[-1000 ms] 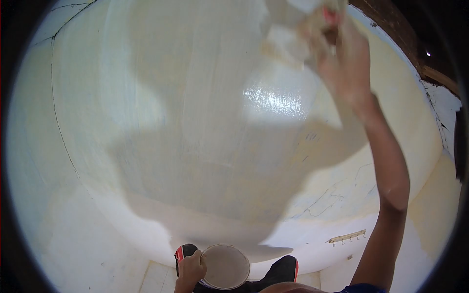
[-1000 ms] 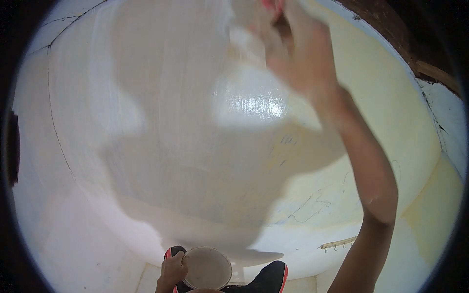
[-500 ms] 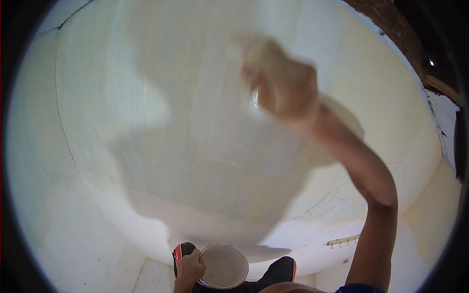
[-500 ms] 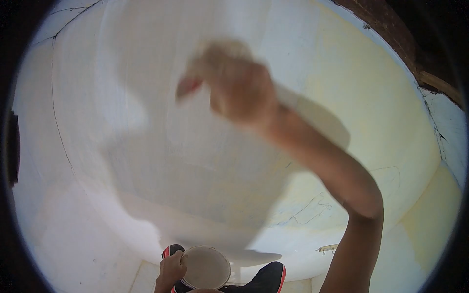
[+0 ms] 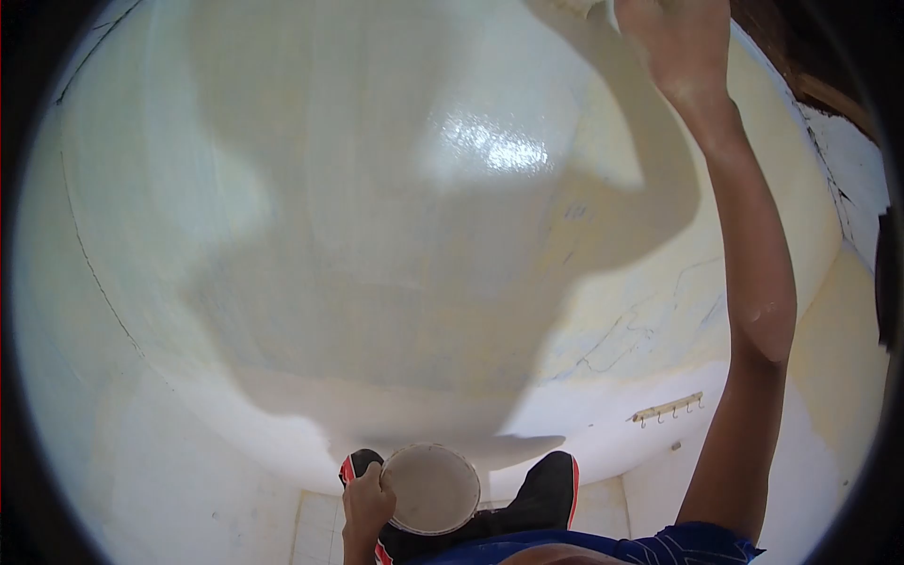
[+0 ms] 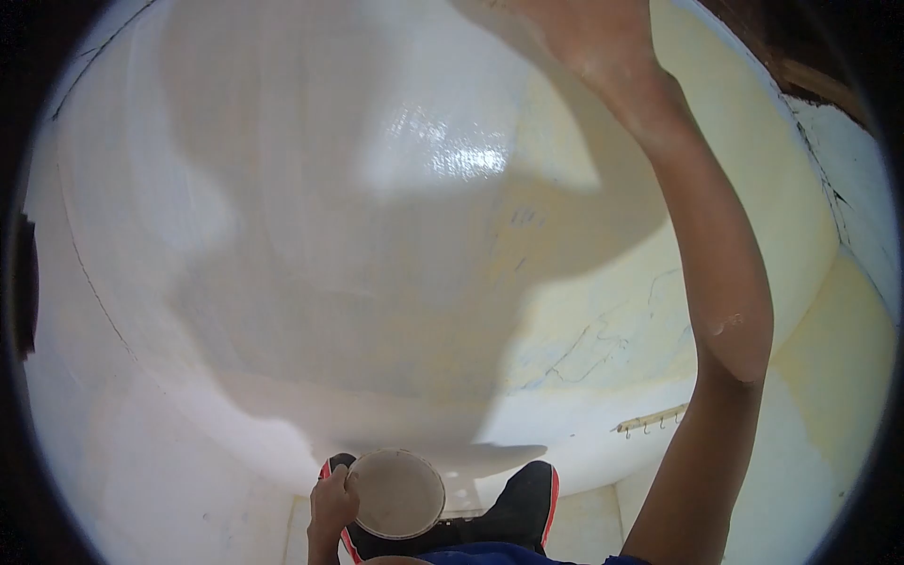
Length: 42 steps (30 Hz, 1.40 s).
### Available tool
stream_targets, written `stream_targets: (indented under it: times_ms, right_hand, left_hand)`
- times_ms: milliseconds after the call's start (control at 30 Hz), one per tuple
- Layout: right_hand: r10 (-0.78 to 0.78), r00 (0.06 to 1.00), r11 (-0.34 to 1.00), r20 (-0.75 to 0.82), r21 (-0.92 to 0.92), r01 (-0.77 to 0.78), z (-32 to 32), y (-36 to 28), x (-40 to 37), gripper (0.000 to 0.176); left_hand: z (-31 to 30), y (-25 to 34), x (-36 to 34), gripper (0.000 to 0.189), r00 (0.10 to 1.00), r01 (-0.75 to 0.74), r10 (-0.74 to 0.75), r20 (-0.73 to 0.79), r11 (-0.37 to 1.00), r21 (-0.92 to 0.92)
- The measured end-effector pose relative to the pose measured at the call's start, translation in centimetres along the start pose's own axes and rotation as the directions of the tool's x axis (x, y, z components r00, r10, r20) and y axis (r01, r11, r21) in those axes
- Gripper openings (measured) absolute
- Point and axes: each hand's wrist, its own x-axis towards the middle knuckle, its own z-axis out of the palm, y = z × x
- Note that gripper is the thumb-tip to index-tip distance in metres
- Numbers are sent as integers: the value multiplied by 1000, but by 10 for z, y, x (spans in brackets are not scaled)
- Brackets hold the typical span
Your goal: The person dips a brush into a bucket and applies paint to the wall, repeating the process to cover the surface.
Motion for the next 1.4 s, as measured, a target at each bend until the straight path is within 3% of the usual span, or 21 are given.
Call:
stream_targets:
  times_ms: [33,67,133,200,233,367,467,500,567,600,733,767,800,833,900,967,1000,1067,1167,1267,1400]
  right_hand:
    - [-104,993,994,-49,17,105,-4,2,-7,11]
    - [191,970,885,149,-453,-105,-14,-9,-41,18]
    - [-108,859,976,501,-109,186,-26,-30,-110,28]
    - [-71,919,994,389,109,30,-5,-60,-204,15]
    - [-301,878,946,373,-1,324,-11,-89,-235,19]
    - [-11,911,968,413,232,-94,-22,-169,-292,19]
    - [335,738,770,585,281,-573,-32,-159,-281,22]
    - [397,708,772,584,204,-602,-37,-138,-260,20]
    - [274,829,955,487,-34,-296,-42,-81,-218,15]
    - [564,669,718,484,113,-687,-44,-52,-193,17]
    - [534,801,845,269,-168,-507,-50,-33,-99,13]
    - [132,976,990,173,-70,-122,-45,-9,-94,11]
    - [-294,955,955,41,-21,295,-45,3,-96,10]
    - [-280,959,959,47,-19,281,-50,-2,-113,10]
    - [-170,904,978,393,-45,203,-54,-31,-180,23]
    - [233,880,942,414,129,-310,-30,-78,-273,46]
    - [146,904,984,401,40,-176,-27,-108,-314,22]
    - [-17,925,995,380,100,-23,-36,-163,-341,16]
    - [217,850,917,481,199,-347,-36,-220,-396,22]
    - [465,553,629,692,182,-756,-41,-225,-408,37]
    - [445,749,785,491,190,-590,-45,-153,-337,44]
  left_hand:
    - [2,2,0,27,1000,0,0,-10,1000,-6]
    - [3,2,0,27,1000,-3,3,4,1000,-1]
    - [4,3,1,27,1000,-26,27,-15,1000,7]
    - [2,4,2,27,1000,-29,29,-3,1000,4]
    - [2,4,2,27,1000,-29,29,-5,1000,-8]
    - [-3,7,1,27,999,-10,10,32,1000,7]
    - [-2,7,1,27,999,-10,10,46,1000,3]
    - [-2,10,2,28,999,-9,9,42,1000,4]
    - [-2,11,0,28,999,-5,4,53,1000,14]
    - [-1,10,0,28,999,-8,8,47,1000,6]
    - [-2,13,2,29,998,13,-14,62,1000,18]
    - [-2,13,3,29,997,15,-17,71,1000,25]
    - [-1,12,4,29,998,11,-13,67,1000,24]
    - [0,11,2,29,998,8,-10,64,1000,24]
    - [0,10,1,29,997,9,-10,73,1000,17]
    - [0,9,3,29,997,10,-10,73,1000,6]
    - [0,7,2,29,997,12,-12,73,1000,2]
    - [4,7,2,29,997,19,-19,78,1000,-1]
    - [3,6,3,29,997,21,-23,76,999,28]
    - [0,7,2,29,997,11,-12,83,1000,14]
    - [4,4,2,29,998,-8,7,64,1000,6]
